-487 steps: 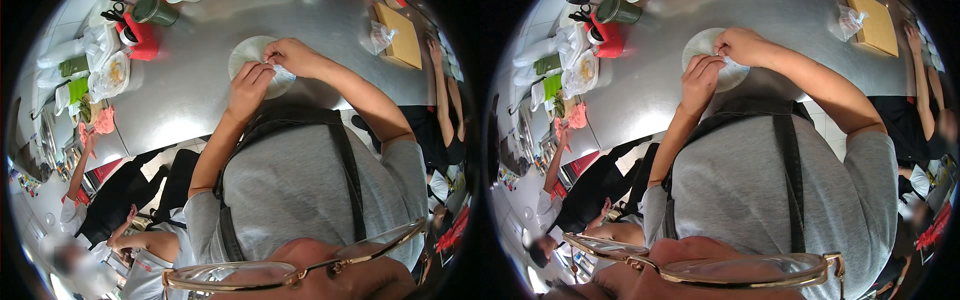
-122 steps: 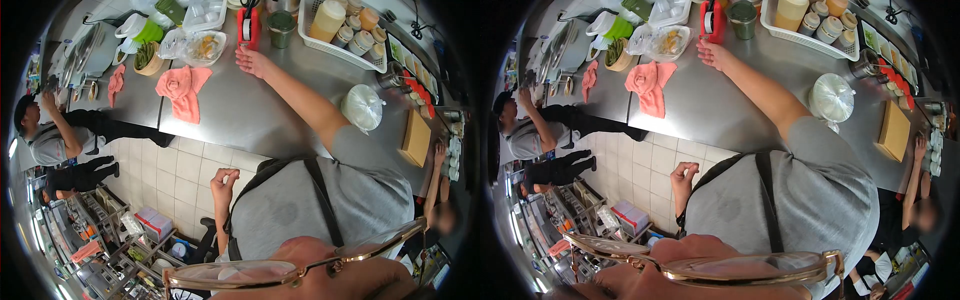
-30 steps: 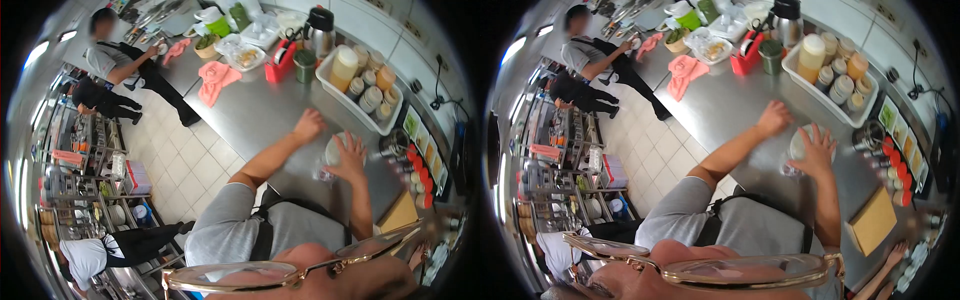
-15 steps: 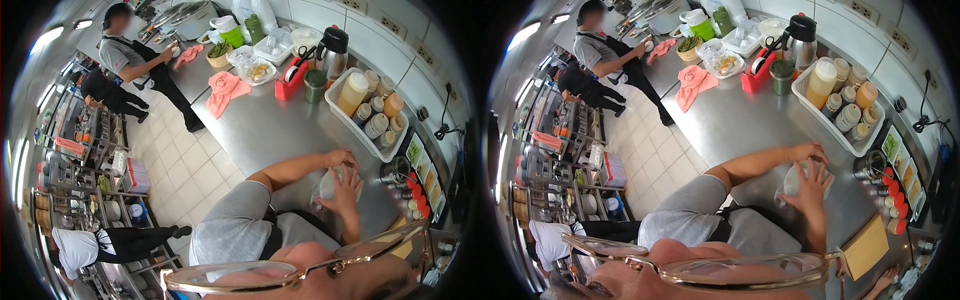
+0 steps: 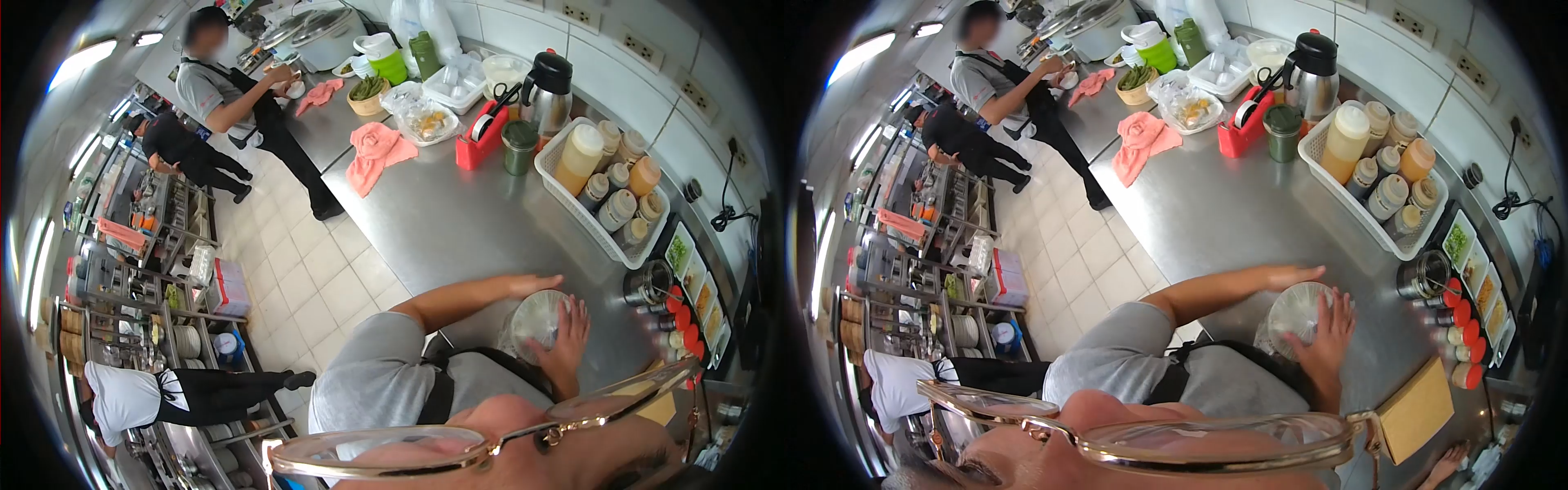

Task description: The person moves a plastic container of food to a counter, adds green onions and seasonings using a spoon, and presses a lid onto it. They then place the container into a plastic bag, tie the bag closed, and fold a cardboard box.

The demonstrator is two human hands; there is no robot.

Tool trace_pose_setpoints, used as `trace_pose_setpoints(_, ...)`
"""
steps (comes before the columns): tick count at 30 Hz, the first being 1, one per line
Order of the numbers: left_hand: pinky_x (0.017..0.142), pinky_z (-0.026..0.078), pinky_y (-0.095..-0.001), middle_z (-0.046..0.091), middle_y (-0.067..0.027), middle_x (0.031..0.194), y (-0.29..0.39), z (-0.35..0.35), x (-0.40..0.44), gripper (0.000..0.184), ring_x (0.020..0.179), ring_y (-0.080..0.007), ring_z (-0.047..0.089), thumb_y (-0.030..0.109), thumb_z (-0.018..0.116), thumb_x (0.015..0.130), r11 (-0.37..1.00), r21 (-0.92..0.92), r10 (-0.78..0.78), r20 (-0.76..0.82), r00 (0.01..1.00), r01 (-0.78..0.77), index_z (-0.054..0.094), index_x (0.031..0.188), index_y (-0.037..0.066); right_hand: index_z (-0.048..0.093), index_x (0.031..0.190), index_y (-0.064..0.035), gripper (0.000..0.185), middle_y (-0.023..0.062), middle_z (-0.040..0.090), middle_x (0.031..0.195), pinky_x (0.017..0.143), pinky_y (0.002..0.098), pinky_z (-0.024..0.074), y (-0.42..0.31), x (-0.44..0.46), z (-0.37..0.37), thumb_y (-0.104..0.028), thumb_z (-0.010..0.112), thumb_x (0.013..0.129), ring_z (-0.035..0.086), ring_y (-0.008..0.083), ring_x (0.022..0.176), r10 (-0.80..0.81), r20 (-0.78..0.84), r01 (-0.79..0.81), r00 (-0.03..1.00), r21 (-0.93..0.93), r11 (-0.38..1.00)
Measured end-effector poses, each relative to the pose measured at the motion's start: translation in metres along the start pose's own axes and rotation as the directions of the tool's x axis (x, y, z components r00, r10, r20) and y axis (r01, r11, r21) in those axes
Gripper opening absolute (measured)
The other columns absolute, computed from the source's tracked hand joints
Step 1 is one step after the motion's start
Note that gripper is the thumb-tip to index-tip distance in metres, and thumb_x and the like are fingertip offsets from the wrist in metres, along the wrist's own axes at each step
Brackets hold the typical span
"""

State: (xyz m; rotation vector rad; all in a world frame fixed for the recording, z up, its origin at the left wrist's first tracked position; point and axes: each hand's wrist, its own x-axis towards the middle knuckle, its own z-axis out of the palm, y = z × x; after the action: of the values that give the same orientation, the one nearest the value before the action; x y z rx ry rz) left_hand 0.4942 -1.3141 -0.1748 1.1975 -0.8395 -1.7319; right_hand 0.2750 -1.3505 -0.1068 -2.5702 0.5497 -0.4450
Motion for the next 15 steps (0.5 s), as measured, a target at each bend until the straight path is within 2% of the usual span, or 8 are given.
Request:
trace_pose_setpoints(4, 0.111, 0.037, -0.0381, 0.057, -0.0141, 0.137, -0.036, -0.016, -0.065, 0.066, 0.127, -0.0254, 0.051, 0.053, 0.035, 0.104, 0.969, 0.032, 0.246, -0.202, 0.948, -0.245, 0.054, 0.136, -0.001, 0.030, 0.153, -0.0083, 0.089, 0.0168, 0.024, 0.161, 0.114, 0.0677, 0.0086, 0.047, -0.042, -0.013, -0.060, 0.059, 0.087, 0.013, 0.0435, 0.149, 0.127, -0.053, -0.134, 0.990, -0.161, 0.978)
trace_pose_setpoints(5, 0.111, 0.037, -0.0385, 0.057, -0.0130, 0.138, -0.037, -0.019, -0.089, 0.061, 0.128, -0.0252, 0.050, 0.049, 0.037, 0.105, 0.964, 0.100, 0.266, -0.290, 0.919, -0.247, 0.055, 0.136, -0.001, 0.028, 0.154, -0.0088, 0.085, 0.0162, 0.021, 0.162, 0.114, 0.0670, 0.0070, 0.063, -0.056, -0.021, -0.056, 0.057, 0.090, 0.011, 0.0441, 0.149, 0.194, -0.204, -0.249, 0.960, -0.295, 0.922)
trace_pose_setpoints(8, 0.106, 0.040, -0.0396, 0.063, -0.0149, 0.126, -0.061, -0.022, -0.148, 0.043, 0.119, -0.0280, 0.057, 0.036, 0.045, 0.104, 0.792, 0.610, 0.507, -0.657, 0.558, -0.001, 0.061, 0.126, 0.002, 0.023, 0.156, -0.0101, 0.082, 0.0139, 0.016, 0.164, 0.114, 0.0686, 0.0055, 0.099, -0.106, -0.058, -0.051, 0.056, 0.093, 0.007, 0.0454, 0.149, 0.329, -0.524, -0.567, 0.786, -0.395, 0.723)
trace_pose_setpoints(9, 0.104, 0.042, -0.0406, 0.064, -0.0173, 0.122, -0.066, -0.027, -0.164, 0.035, 0.115, -0.0316, 0.059, 0.029, 0.052, 0.100, 0.643, 0.766, 0.682, -0.575, 0.452, 0.004, 0.065, 0.120, 0.003, 0.020, 0.157, -0.0103, 0.087, 0.0170, 0.013, 0.164, 0.113, 0.0689, 0.0053, 0.122, -0.131, -0.063, -0.052, 0.058, 0.092, 0.007, 0.0466, 0.149, 0.361, -0.566, -0.631, 0.742, -0.407, 0.660)
trace_pose_setpoints(12, 0.102, 0.043, -0.0428, 0.064, -0.0183, 0.123, -0.088, -0.032, -0.185, 0.027, 0.117, -0.0354, 0.058, 0.014, 0.060, 0.090, 0.420, 0.887, 0.799, -0.462, 0.385, 0.193, 0.068, 0.113, 0.003, 0.020, 0.156, -0.0040, 0.097, 0.0256, 0.014, 0.161, 0.115, 0.0660, 0.0096, 0.174, -0.192, -0.067, -0.054, 0.065, 0.086, 0.012, 0.0491, 0.147, 0.642, -0.548, -0.827, 0.536, -0.494, 0.269)
trace_pose_setpoints(13, 0.102, 0.044, -0.0429, 0.065, -0.0179, 0.122, -0.087, -0.027, -0.182, 0.025, 0.116, -0.0352, 0.058, 0.013, 0.061, 0.090, 0.357, 0.902, 0.819, -0.427, 0.384, 0.242, 0.070, 0.111, 0.003, 0.021, 0.154, 0.0014, 0.099, 0.0266, 0.020, 0.159, 0.115, 0.0657, 0.0103, 0.180, -0.200, -0.071, -0.055, 0.065, 0.086, 0.013, 0.0495, 0.146, 0.758, -0.447, -0.857, 0.475, -0.429, 0.284)
trace_pose_setpoints(14, 0.101, 0.045, -0.0430, 0.065, -0.0175, 0.122, -0.087, -0.020, -0.181, 0.024, 0.116, -0.0350, 0.058, 0.011, 0.062, 0.089, 0.291, 0.913, 0.838, -0.388, 0.384, 0.287, 0.071, 0.110, 0.003, 0.022, 0.152, 0.0055, 0.099, 0.0280, 0.026, 0.156, 0.115, 0.0644, 0.0130, 0.196, -0.217, -0.065, -0.057, 0.064, 0.086, 0.017, 0.0488, 0.146, 0.712, -0.408, -0.815, 0.572, -0.381, 0.437)
trace_pose_setpoints(15, 0.100, 0.046, -0.0424, 0.066, -0.0172, 0.122, -0.089, -0.019, -0.175, 0.022, 0.115, -0.0343, 0.059, 0.011, 0.063, 0.089, 0.350, 0.899, 0.833, -0.428, 0.350, 0.264, 0.072, 0.107, 0.003, 0.027, 0.148, 0.0088, 0.098, 0.0283, 0.030, 0.154, 0.113, 0.0642, 0.0187, 0.155, -0.185, -0.081, -0.059, 0.062, 0.086, 0.026, 0.0468, 0.143, 0.904, -0.276, -0.893, 0.326, -0.405, 0.198)
